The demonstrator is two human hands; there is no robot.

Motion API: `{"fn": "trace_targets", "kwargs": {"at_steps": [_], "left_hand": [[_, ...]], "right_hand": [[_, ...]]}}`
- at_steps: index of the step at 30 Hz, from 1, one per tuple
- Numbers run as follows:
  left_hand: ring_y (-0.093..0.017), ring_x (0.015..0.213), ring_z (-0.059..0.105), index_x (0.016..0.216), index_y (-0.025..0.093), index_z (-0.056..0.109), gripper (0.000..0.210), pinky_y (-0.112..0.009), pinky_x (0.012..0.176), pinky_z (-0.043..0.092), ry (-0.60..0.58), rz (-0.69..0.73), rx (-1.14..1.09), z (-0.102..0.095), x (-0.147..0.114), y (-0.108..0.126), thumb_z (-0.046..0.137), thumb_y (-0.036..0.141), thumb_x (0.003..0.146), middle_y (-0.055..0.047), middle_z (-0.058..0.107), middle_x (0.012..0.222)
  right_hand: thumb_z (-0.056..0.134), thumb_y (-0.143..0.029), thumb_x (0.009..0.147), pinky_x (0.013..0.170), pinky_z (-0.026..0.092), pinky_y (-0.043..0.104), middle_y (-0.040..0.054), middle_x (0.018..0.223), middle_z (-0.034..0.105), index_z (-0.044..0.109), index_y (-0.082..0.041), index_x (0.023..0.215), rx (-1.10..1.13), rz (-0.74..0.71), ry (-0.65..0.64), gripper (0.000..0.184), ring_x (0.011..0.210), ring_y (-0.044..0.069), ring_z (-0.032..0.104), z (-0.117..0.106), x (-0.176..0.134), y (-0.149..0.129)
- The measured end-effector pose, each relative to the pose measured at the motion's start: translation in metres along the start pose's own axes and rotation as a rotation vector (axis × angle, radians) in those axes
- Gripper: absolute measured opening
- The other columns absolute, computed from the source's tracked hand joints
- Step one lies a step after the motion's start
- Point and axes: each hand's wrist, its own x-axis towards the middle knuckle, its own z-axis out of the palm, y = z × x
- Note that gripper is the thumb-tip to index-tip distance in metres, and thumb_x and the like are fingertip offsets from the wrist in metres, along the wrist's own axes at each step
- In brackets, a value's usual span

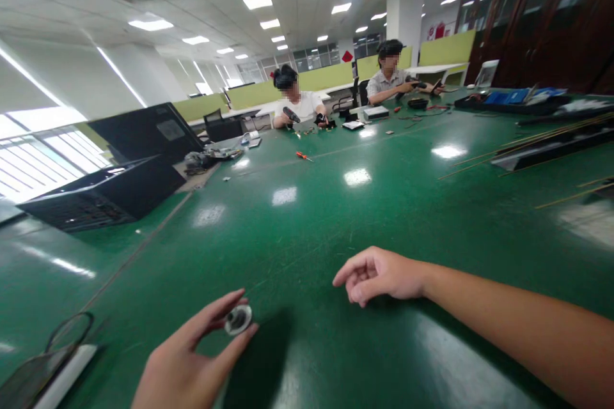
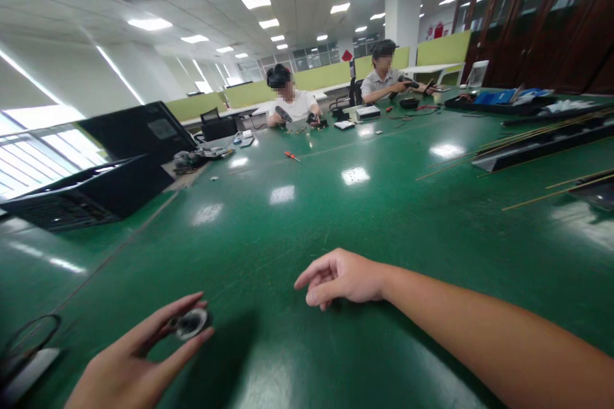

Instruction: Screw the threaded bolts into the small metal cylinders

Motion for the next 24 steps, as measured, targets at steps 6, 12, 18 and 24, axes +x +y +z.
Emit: {"fn": "trace_targets", "kwargs": {"at_steps": [6,12,18,24], "left_hand": [[-0.021,0.084,0.069,0.098,0.025,0.072,0.025,-0.033,0.077,0.055,-0.218,0.21,-0.253,0.077,0.081,0.073,0.076,0.031,0.074,-0.001,0.073,0.093],[-0.018,0.086,0.063,0.102,0.023,0.071,0.022,-0.031,0.078,0.049,-0.352,0.392,-0.376,0.133,0.089,0.063,0.074,0.025,0.08,-0.002,0.067,0.092],[-0.017,0.087,0.062,0.11,0.027,0.069,0.032,-0.029,0.078,0.048,-0.435,0.389,-0.428,0.133,0.087,0.054,0.075,0.02,0.08,-0.001,0.065,0.095],[-0.016,0.088,0.064,0.111,0.027,0.064,0.046,-0.028,0.08,0.047,-0.358,0.318,-0.451,0.137,0.086,0.052,0.081,0.013,0.07,0.002,0.069,0.098]], "right_hand": [[0.067,-0.019,0.077,0.071,0.047,0.029,0.0036,0.096,0.061,0.057,-0.018,0.126,-0.28,-0.278,0.505,0.05,0.077,0.013,0.058,-0.021,0.002,0.003],[0.06,-0.004,0.068,0.078,0.046,0.031,0.0044,0.117,0.057,0.034,-0.027,0.145,-0.706,-0.211,0.599,0.085,0.088,0.015,0.058,-0.02,0.002,0.01],[0.066,-0.007,0.071,0.085,0.047,0.033,0.002,0.111,0.061,0.044,-0.028,0.137,-0.784,-0.142,0.562,0.073,0.09,0.017,0.058,-0.014,0.002,0.005],[0.07,-0.011,0.076,0.088,0.046,0.033,0.0026,0.107,0.064,0.061,-0.024,0.117,-0.845,-0.124,0.52,0.044,0.098,0.019,0.06,-0.014,0.002,-0.002]]}}
